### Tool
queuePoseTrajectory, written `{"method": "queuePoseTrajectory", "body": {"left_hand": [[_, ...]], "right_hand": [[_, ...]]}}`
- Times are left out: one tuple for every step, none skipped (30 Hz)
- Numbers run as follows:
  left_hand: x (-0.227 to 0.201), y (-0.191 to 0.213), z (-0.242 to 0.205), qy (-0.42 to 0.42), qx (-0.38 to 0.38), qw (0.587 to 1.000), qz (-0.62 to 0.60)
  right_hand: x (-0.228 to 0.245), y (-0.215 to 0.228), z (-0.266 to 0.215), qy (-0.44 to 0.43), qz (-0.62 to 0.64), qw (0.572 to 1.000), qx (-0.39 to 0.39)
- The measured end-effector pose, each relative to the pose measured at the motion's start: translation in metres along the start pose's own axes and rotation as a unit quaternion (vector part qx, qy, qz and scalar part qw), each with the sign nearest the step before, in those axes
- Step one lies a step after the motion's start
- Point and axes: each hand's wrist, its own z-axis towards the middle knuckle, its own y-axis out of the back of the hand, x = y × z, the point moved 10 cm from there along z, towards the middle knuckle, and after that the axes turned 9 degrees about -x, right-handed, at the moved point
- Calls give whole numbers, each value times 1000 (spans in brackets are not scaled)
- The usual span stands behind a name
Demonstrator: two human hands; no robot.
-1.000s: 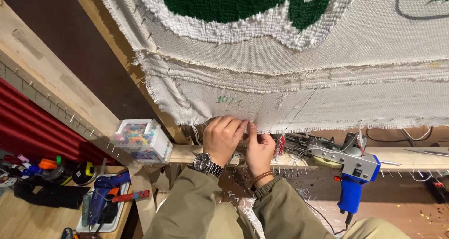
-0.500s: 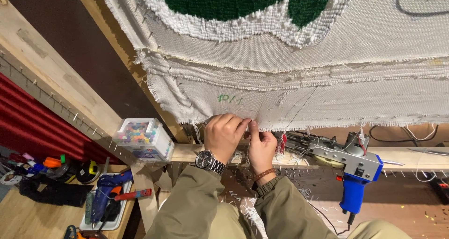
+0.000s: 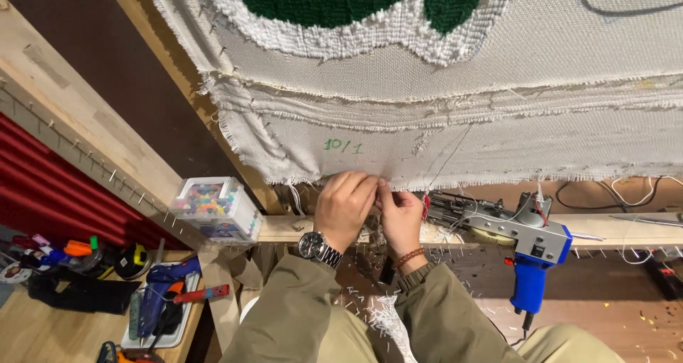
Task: Adjusting and tensioning a rug canvas on a wooden frame by pulling the edges and hooking them onto pins.
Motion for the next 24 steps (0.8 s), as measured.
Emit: {"method": "queuePoseTrajectory", "body": {"left_hand": [[-3,1,2,0,0,1000,0],[-7,0,3,-6,6,1000,9],[-11,-1,6,-12,12,1000,18],[-6,-7,4,-12,11,1000,17],[-6,-13,2,-39,5,998,40],[-5,-19,-1,-65,-1,996,63],[-4,-24,-2,-65,-1,996,63],[-4,-28,-3,-78,-5,994,72],[-3,-33,-2,-91,-10,992,81],[-2,-34,-2,-91,-11,992,82],[-1,-35,-2,-91,-10,993,81],[0,-37,-2,-90,-8,993,81],[0,-36,-1,-91,-9,993,81],[2,-36,1,-84,-1,994,70],[3,-36,1,-78,7,995,59],[4,-35,0,-78,7,995,59],[5,-37,-1,-79,15,995,56],[6,-38,-2,-80,23,995,52],[4,-34,0,-79,24,995,53],[2,-31,1,-76,31,995,47],[2,-27,5,-74,37,996,44],[-1,-24,7,-73,37,996,46],[-3,-21,9,-70,42,996,42],[-5,-18,10,-66,46,996,37]], "right_hand": [[-6,5,3,0,0,1000,0],[-19,13,6,-40,34,998,-19],[-31,21,9,-78,68,994,-38],[-33,21,12,-77,68,994,-39],[-40,25,13,-99,93,989,-57],[-48,28,13,-121,118,983,-75],[-39,26,12,-121,118,983,-75],[-32,24,11,-135,133,979,-80],[-25,21,11,-148,147,974,-85],[-20,21,10,-147,147,974,-85],[-14,22,9,-142,115,979,-89],[-8,23,9,-136,83,983,-93],[7,26,5,-136,83,983,-93],[28,24,3,-101,29,992,-67],[48,21,0,-66,-25,997,-39],[30,23,1,-66,-26,997,-40],[23,21,5,-11,-32,999,-21],[17,19,6,44,-38,998,-3],[10,21,4,44,-38,998,-3],[7,22,0,58,-12,998,4],[5,20,-2,73,15,997,11],[6,21,-4,73,17,997,13],[6,21,-8,73,19,997,13],[6,21,-11,73,22,997,13]]}}
